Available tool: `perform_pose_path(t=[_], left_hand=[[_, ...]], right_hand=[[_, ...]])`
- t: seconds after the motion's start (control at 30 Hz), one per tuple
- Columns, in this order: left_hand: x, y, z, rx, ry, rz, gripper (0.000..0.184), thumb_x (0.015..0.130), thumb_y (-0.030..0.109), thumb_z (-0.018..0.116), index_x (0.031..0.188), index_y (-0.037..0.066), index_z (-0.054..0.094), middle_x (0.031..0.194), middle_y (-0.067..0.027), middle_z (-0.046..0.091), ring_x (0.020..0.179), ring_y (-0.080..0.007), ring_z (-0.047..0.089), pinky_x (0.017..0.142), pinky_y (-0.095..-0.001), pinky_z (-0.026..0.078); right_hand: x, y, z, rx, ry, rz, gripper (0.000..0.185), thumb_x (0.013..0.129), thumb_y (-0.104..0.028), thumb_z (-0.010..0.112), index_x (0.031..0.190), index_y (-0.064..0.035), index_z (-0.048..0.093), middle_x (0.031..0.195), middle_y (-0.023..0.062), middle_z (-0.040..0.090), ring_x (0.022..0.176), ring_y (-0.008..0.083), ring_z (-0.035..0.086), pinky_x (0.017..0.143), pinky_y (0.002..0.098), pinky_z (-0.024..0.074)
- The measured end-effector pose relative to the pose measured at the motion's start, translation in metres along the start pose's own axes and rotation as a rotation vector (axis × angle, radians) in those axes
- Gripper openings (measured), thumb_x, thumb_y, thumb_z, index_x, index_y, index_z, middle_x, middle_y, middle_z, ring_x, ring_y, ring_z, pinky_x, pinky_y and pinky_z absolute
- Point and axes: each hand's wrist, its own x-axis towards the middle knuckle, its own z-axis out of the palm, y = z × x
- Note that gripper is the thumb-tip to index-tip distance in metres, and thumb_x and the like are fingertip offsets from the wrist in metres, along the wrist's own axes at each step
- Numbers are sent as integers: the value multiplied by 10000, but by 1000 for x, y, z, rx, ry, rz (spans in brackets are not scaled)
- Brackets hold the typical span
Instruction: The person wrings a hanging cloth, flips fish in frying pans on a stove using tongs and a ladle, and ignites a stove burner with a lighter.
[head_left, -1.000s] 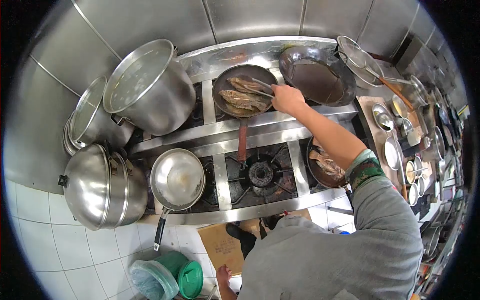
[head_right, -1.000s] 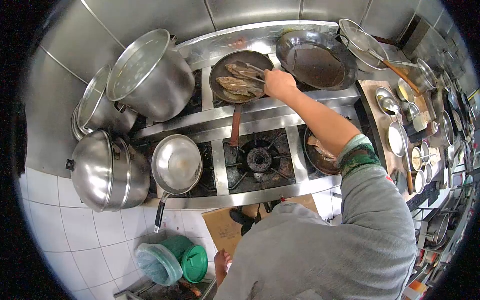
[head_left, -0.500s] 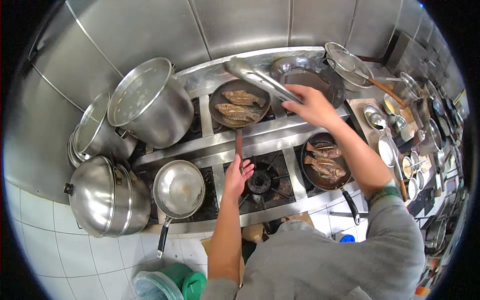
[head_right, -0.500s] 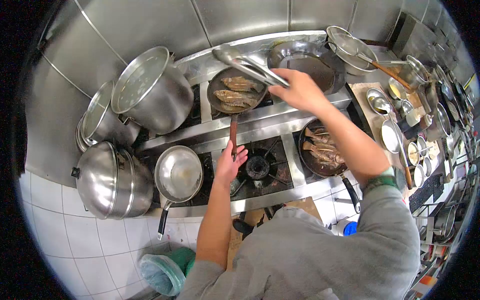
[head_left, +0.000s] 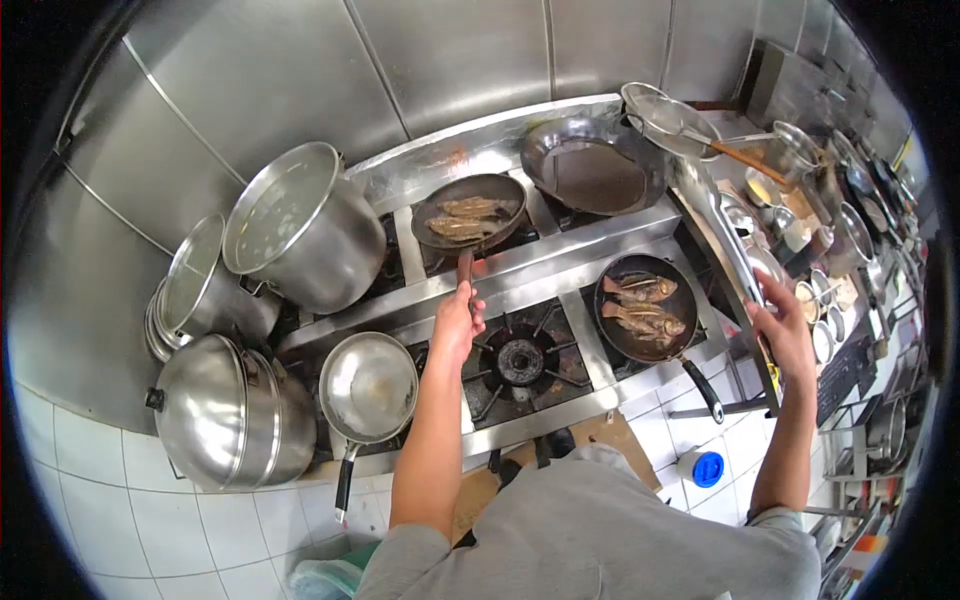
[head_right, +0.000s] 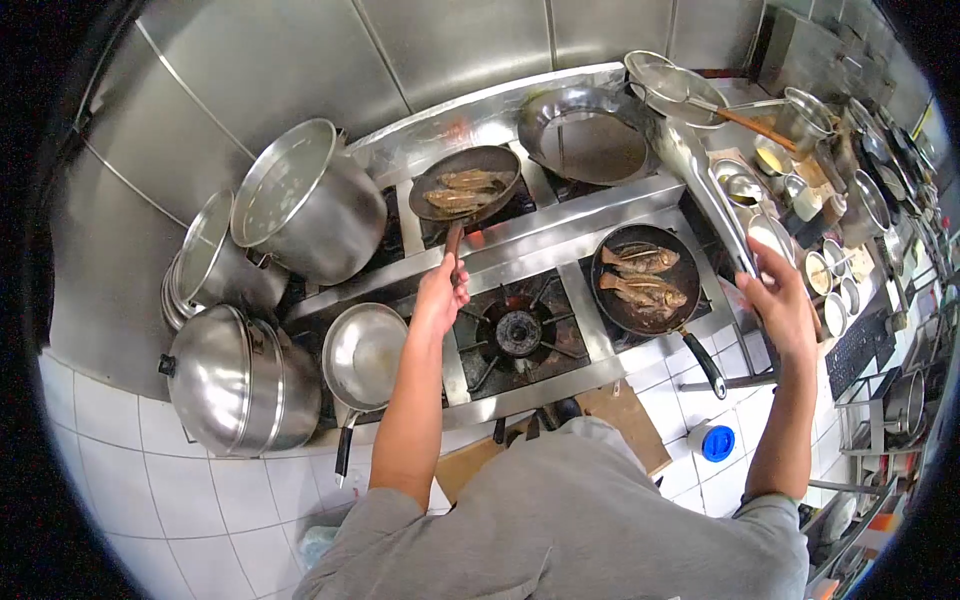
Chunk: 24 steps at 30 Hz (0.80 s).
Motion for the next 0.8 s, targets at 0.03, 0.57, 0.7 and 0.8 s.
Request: perform_pose_path(t=[0.03,0.57,0.7,0.8], left_hand=[[1,-9,-3,-5,1,-13,347,952,388,519,1012,47,540,735,-16,523,521,-91,437,507,-275,411],[49,-99,-33,-168,-142,-48,234,951,341,514,964,108,504,788,-70,539,527,-114,456,515,-284,449],[49,-112,-48,-156,-224,-101,328,912,407,579,996,105,487,911,-75,562,680,-144,517,716,-327,496],[16,-98,-49,-125,-182,-140,412,884,445,614,1058,92,490,1007,-83,595,801,-163,559,839,-349,477]], right_hand=[[-11,-1,-1,36,-21,35,529,814,-86,644,1306,27,487,931,30,568,616,64,483,543,208,408],[-198,76,-2,801,339,307,494,949,-335,476,1384,-109,407,985,73,580,576,97,523,435,217,411],[-272,127,-61,917,402,393,535,954,-472,436,1347,-109,430,962,69,569,571,110,504,436,227,403],[-326,190,-91,879,504,622,549,919,-505,499,1248,-67,477,925,70,585,546,102,487,394,219,363]])
